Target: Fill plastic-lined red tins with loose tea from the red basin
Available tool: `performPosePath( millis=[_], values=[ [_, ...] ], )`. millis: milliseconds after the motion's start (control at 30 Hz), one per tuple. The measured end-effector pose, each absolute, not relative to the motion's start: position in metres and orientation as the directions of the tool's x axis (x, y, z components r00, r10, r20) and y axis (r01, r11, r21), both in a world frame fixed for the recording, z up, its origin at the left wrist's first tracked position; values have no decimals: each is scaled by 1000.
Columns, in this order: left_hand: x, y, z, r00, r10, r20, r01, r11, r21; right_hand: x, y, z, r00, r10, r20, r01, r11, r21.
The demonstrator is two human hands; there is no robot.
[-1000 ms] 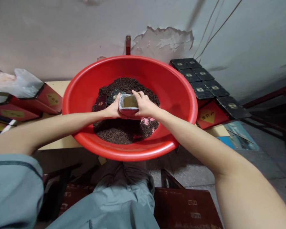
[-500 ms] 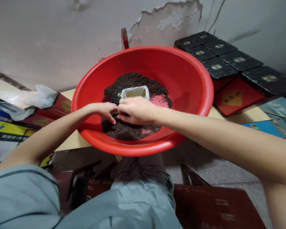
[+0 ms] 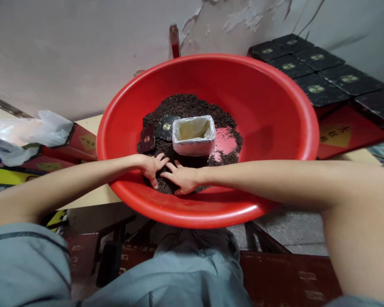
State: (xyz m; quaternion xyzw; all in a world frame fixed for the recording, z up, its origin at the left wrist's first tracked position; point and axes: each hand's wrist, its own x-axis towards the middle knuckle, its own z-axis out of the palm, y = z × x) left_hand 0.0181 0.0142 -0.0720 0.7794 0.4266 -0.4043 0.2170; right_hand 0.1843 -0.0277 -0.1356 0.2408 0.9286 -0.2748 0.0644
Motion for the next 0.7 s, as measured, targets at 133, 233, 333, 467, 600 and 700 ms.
performPosePath(
  millis=[133, 233, 333, 467, 600, 700],
  values=[
    [18, 15, -70, 237, 453, -859, 879, -477, -9, 185, -28, -128, -882, 405, -240, 467, 683, -562],
    [19, 17, -70, 229, 452, -862, 885, -465, -8, 183, -28, -125, -869, 405, -284, 494, 673, -551],
    [19, 20, -70, 252, 423, -870, 874, -485, 18, 181, -29, -121, -866, 396, -306, 500, 648, -575],
    [19, 22, -71, 257, 373, -892, 859, -510, 35, 177, -34, -113, -840, 382, -385, 541, 529, -654],
    [17, 26, -73, 268, 366, -891, 875, -479, 66, 172, -35, -106, -778, 446, -443, 618, 415, -668],
    [15, 30, -73, 308, 256, -916, 895, -405, 187, 167, -36, -103, -779, 448, -439, 594, 302, -745]
  ],
)
